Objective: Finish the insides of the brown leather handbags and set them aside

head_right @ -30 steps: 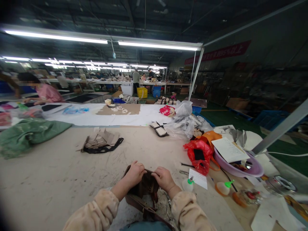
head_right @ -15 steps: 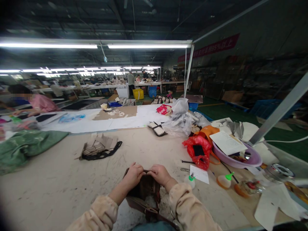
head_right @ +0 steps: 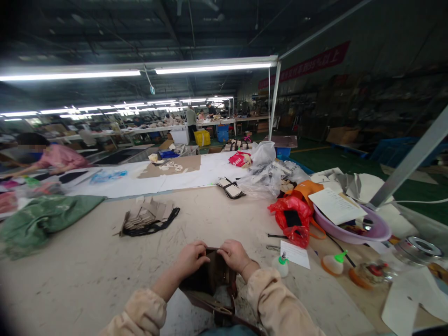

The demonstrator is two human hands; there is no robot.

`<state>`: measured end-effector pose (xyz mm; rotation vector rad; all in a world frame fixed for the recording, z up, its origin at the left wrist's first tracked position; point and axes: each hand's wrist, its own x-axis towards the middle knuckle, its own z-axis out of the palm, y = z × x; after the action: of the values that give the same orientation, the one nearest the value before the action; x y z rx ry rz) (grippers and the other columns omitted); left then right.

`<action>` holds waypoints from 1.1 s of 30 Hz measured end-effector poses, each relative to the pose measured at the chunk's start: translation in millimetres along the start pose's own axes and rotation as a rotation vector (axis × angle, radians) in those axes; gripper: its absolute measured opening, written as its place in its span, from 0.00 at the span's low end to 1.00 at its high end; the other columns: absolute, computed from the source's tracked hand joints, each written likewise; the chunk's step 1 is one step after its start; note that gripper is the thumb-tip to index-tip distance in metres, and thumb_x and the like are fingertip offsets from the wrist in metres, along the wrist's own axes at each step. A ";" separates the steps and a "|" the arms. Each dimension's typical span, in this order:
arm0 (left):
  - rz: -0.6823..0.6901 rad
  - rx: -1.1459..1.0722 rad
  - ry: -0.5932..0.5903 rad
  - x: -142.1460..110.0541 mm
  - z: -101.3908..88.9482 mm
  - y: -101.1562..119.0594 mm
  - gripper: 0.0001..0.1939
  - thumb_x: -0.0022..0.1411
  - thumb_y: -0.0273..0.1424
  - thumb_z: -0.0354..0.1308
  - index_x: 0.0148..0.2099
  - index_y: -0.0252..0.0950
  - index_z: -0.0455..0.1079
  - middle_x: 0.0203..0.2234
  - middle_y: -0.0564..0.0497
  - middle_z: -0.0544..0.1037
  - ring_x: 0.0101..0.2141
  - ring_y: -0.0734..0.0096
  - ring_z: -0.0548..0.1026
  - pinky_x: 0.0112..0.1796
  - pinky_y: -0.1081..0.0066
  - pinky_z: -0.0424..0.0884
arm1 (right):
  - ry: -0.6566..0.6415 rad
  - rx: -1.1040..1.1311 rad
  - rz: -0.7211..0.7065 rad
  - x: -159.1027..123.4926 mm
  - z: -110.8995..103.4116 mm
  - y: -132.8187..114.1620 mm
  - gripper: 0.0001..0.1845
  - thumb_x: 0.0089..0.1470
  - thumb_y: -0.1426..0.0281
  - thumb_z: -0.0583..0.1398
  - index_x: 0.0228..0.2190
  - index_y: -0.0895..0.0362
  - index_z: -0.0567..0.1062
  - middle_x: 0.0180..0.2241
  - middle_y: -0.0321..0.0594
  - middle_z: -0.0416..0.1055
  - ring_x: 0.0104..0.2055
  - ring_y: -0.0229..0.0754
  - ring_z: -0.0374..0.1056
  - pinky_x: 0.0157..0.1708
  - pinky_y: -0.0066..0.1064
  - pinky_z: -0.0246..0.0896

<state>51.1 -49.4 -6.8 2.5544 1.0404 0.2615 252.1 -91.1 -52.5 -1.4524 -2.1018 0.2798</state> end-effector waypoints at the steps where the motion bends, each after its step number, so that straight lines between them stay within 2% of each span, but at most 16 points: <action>1: -0.001 0.002 0.007 -1.3 -1.1 -1.3 0.07 0.54 0.34 0.55 0.29 0.36 0.68 0.34 0.53 0.72 0.35 0.74 0.69 0.36 0.76 0.62 | 0.002 0.004 0.001 0.0 0.5 0.6 0.18 0.57 0.64 0.50 0.22 0.56 0.73 0.22 0.37 0.66 0.28 0.37 0.61 0.30 0.27 0.55; 8: -0.141 0.099 0.061 2.1 3.8 -5.0 0.11 0.59 0.35 0.48 0.30 0.36 0.67 0.28 0.51 0.72 0.31 0.73 0.69 0.32 0.75 0.60 | -0.002 0.011 0.004 -1.0 -1.4 -2.9 0.20 0.57 0.63 0.49 0.21 0.57 0.72 0.21 0.37 0.65 0.27 0.36 0.61 0.29 0.26 0.54; 24: -0.250 0.144 0.033 7.0 2.9 2.6 0.10 0.59 0.34 0.49 0.32 0.35 0.67 0.30 0.50 0.73 0.33 0.71 0.71 0.35 0.74 0.62 | 0.010 0.034 0.014 -1.8 0.4 -1.8 0.21 0.57 0.61 0.48 0.20 0.56 0.71 0.21 0.37 0.64 0.27 0.37 0.60 0.29 0.27 0.54; 33: -0.258 0.157 0.051 10.5 9.0 2.5 0.10 0.61 0.32 0.46 0.35 0.34 0.67 0.32 0.47 0.73 0.35 0.69 0.71 0.36 0.72 0.63 | -0.058 0.027 0.045 -0.9 0.2 14.7 0.22 0.54 0.55 0.51 0.21 0.56 0.73 0.21 0.37 0.65 0.27 0.37 0.62 0.29 0.27 0.56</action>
<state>62.9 -46.0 -13.7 2.5223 1.4464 0.1818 263.8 -86.1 -59.9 -1.4943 -2.1049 0.3711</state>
